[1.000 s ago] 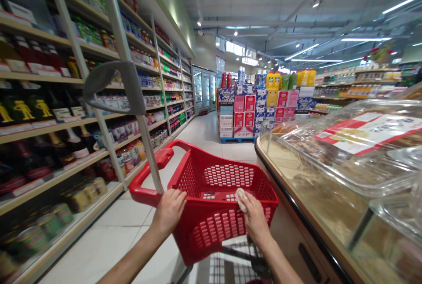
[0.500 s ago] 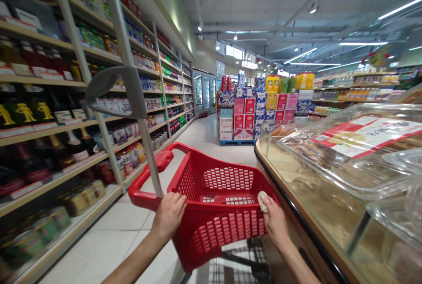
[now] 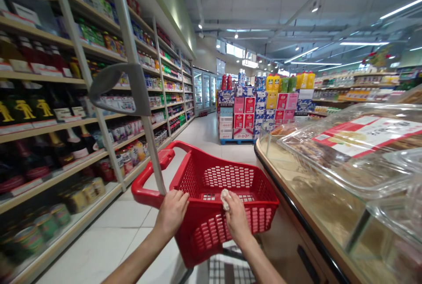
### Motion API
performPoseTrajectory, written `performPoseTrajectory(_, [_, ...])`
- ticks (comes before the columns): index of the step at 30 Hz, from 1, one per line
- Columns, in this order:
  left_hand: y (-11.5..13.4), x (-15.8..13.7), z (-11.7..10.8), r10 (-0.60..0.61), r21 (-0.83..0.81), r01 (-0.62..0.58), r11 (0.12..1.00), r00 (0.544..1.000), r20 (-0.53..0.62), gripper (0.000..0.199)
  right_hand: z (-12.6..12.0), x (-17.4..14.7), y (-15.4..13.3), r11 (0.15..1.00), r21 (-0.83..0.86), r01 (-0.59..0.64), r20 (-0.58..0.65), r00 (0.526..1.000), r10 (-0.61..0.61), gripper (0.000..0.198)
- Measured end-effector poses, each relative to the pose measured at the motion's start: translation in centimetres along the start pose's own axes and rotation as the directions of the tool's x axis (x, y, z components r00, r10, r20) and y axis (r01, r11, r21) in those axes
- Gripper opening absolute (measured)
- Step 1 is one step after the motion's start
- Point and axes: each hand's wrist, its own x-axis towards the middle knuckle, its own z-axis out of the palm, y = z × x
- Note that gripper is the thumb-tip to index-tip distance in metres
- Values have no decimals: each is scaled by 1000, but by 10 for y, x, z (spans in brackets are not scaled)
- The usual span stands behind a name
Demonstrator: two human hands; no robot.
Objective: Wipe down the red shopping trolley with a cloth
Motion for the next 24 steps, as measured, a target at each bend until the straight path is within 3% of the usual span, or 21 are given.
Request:
performPoseTrajectory(5, [-1,-2,1,13,-6,-13,1000,1000,-23,24,22,7,-46,983,171,70,-1,998,-71,46])
performPoseTrajectory(10, [0,-1,3,13,-20,-14,1000,1000,-18,23,32,16,-72,945,291,147,18,987,-159,43])
performPoseTrajectory(13, [-4,-4,0,56,-55,-58,997,998,-42,23,32,15,-69,939,305,161,22,984,-176,47])
performPoseTrajectory(17, [-20,-15,-8,151,-184,-190,964,967,-203,29,20,7,-39,969,220,109,28,993,-118,48])
performPoseTrajectory(19, [-30,-20,-13,74,-190,-133,973,954,-290,35,13,3,-23,983,170,76,22,996,-81,46])
performPoseTrajectory(22, [-42,-18,-18,-138,-217,52,975,904,-404,42,5,-1,-8,991,124,58,30,998,-62,43])
performPoseTrajectory(24, [-47,-12,-17,-251,-261,150,954,874,-415,44,2,-1,-5,993,106,49,39,998,-53,41])
